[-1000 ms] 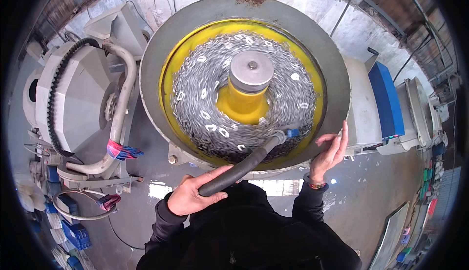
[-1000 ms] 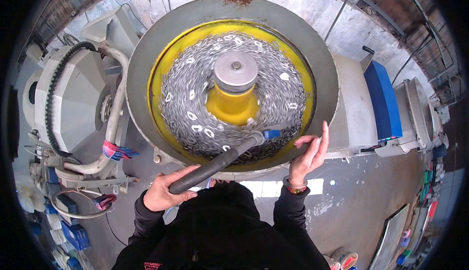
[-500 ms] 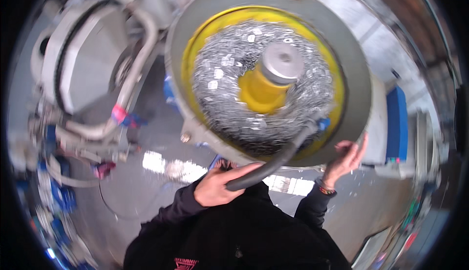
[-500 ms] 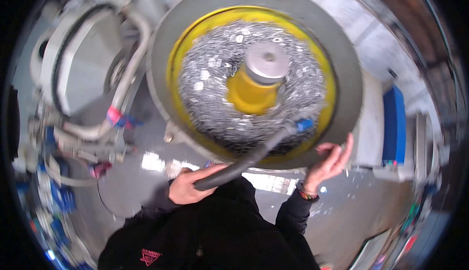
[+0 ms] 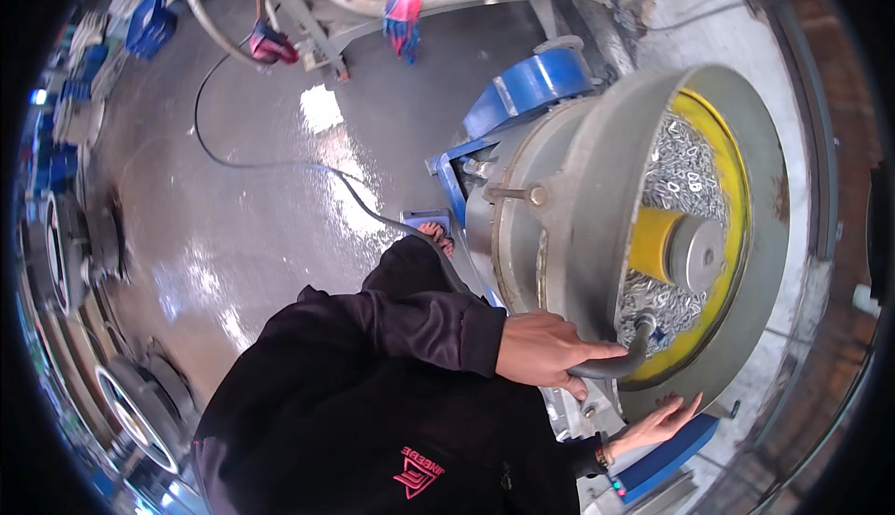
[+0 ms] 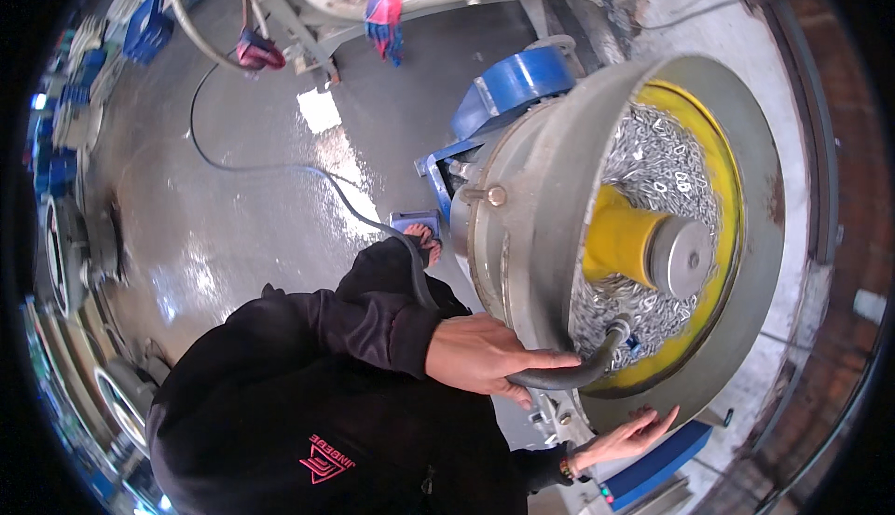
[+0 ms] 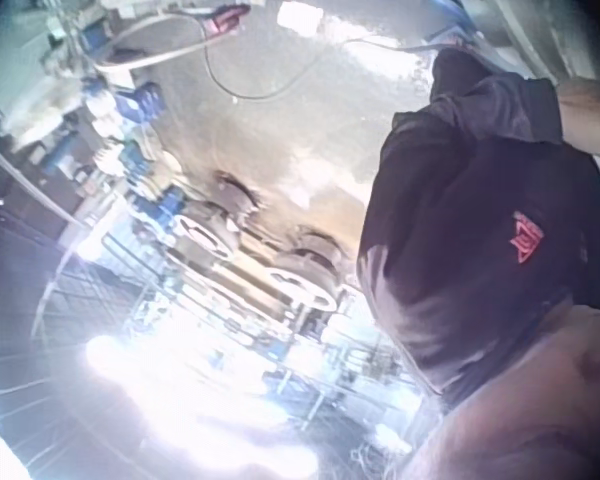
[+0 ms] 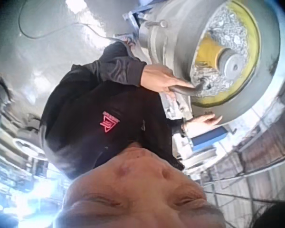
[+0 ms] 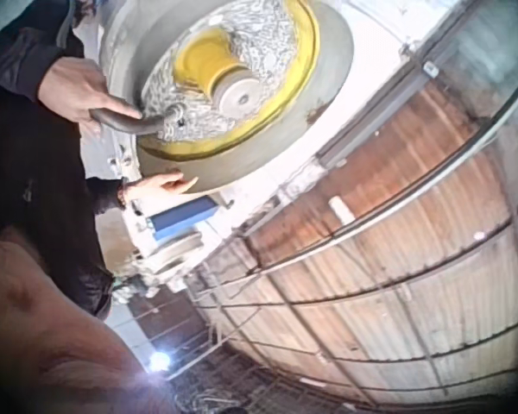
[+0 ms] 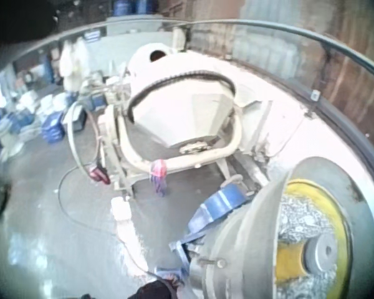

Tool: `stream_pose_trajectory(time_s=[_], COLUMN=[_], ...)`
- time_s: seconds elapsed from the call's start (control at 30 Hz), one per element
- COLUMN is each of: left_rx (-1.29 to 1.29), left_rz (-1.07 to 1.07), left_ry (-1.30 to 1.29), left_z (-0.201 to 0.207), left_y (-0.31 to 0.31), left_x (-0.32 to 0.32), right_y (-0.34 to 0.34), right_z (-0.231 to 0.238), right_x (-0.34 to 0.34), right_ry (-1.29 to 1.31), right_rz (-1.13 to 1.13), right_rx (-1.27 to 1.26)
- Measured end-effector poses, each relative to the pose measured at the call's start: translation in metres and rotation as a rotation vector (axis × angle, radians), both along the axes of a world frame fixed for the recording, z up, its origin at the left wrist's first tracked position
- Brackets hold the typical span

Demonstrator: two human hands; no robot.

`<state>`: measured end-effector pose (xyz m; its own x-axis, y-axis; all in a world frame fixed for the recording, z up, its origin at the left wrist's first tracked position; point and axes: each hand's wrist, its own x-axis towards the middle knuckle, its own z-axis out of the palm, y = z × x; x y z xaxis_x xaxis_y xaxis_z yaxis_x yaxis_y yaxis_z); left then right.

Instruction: The person uses a water hose to spray and clean the contents of multiple industrial vibratory finishing bowls on a factory floor.

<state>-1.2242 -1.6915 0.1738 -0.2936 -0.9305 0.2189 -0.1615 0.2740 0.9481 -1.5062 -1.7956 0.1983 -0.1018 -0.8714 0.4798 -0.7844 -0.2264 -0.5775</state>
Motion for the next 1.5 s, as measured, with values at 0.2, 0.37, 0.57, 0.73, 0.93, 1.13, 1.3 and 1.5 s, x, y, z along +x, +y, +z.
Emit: stream_pose_trajectory(time_s=[0.2, 0.37, 0.57, 0.73, 0.93, 1.13, 1.3, 1.5], left_rx=[0.245, 0.145, 0.150, 0.308, 0.245, 0.149, -0.043, -0.161], left_rz=[0.151, 0.278, 0.387, 0.292, 0.225, 0.331, 0.281, 0.236], left_ry=[0.059, 0.226, 0.280, 0.443, 0.347, 0.297, 0.171, 0.074], left_z=[0.018, 0.008, 0.014, 0.017, 0.019, -0.005, -0.014, -0.053], left_y=[0.006, 0.011, -0.008, -0.029, -0.030, -0.033, -0.026, -0.003], left_x=[0.027, 0.023, 0.020, 0.009, -0.007, -0.025, -0.012, -0.001], right_y=[0.018, 0.024, 0.022, 0.019, 0.012, 0.003, 0.005, 0.001], right_z=[0.021, 0.004, 0.004, -0.004, 0.005, 0.013, 0.018, 0.019], right_x=[0.118, 0.141, 0.154, 0.149, 0.166, 0.177, 0.176, 0.176], right_ry=[-0.068, -0.115, -0.079, -0.165, -0.547, -0.856, -1.031, -1.012], right_rz=[0.373, 0.507, 0.541, 0.529, 0.642, 0.595, 0.577, 0.553], right_rx=[0.114, 0.206, 0.368, 0.406, 0.549, 0.706, 0.682, 0.598])
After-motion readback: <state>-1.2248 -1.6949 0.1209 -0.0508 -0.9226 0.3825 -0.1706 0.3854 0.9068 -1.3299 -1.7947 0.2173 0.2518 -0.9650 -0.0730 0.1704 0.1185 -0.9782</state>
